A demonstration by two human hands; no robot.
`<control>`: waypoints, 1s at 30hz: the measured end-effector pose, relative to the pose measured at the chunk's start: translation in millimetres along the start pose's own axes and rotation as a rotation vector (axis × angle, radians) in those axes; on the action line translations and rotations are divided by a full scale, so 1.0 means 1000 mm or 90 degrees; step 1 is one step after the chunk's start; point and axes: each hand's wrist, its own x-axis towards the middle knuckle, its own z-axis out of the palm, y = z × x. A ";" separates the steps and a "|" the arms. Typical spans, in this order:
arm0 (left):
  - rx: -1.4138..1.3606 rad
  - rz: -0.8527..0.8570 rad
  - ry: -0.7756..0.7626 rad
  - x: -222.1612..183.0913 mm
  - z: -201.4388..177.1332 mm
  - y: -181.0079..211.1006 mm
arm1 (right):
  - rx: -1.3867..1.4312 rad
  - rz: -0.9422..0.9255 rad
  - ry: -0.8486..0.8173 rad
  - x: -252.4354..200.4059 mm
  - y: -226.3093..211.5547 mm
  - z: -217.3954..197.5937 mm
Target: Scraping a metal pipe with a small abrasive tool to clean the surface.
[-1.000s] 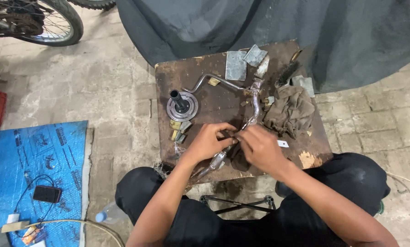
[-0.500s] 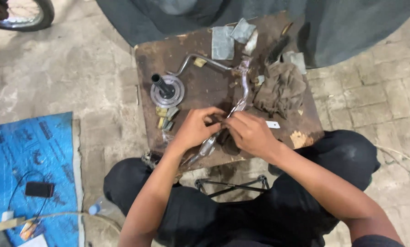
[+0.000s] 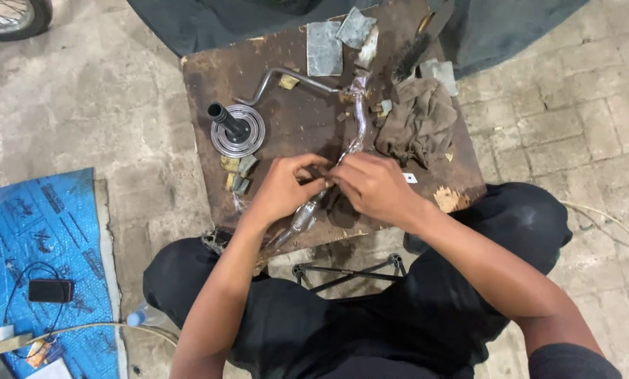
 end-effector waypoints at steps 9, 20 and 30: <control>-0.024 -0.005 -0.002 -0.001 0.001 -0.010 | -0.008 -0.020 -0.007 -0.001 0.012 0.007; -0.019 0.012 -0.013 -0.001 0.000 0.003 | 0.024 -0.027 -0.065 0.004 0.005 -0.004; -0.018 -0.004 -0.019 -0.001 -0.001 -0.002 | 0.031 -0.024 -0.071 0.007 0.017 -0.006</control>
